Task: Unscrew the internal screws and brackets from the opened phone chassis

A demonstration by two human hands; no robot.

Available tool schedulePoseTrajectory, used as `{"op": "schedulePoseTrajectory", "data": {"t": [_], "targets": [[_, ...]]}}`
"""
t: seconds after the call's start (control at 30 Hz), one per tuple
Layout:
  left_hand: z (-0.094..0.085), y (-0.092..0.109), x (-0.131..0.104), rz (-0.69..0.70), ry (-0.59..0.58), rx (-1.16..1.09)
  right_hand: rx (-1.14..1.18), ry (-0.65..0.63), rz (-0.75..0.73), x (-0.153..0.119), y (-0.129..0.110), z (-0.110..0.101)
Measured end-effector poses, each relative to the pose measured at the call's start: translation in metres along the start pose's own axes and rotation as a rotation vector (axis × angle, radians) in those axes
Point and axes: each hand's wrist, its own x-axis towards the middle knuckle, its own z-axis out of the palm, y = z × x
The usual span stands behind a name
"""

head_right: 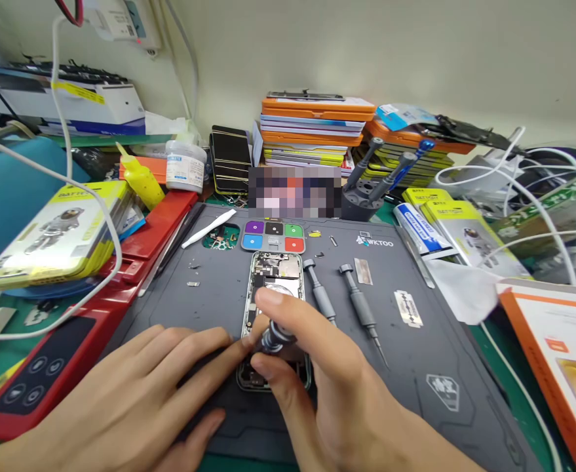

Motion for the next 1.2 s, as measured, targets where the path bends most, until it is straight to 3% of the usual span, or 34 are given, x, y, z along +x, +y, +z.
{"op": "schedulePoseTrajectory", "data": {"t": [0.43, 0.67, 0.87, 1.2], "targets": [[0.000, 0.001, 0.000, 0.010, -0.007, 0.008, 0.056, -0.016, 0.082, 0.002, -0.001, 0.002], [0.000, 0.001, -0.003, 0.034, -0.010, 0.009, 0.008, -0.107, -0.062, 0.014, -0.004, -0.006], [-0.001, 0.003, -0.002, 0.026, -0.011, 0.008, -0.145, -0.034, -0.050, 0.019, -0.017, -0.011], [0.003, 0.001, -0.002, 0.033, 0.040, 0.000, -0.159, 0.007, -0.100, 0.022, -0.021, -0.014]]}}
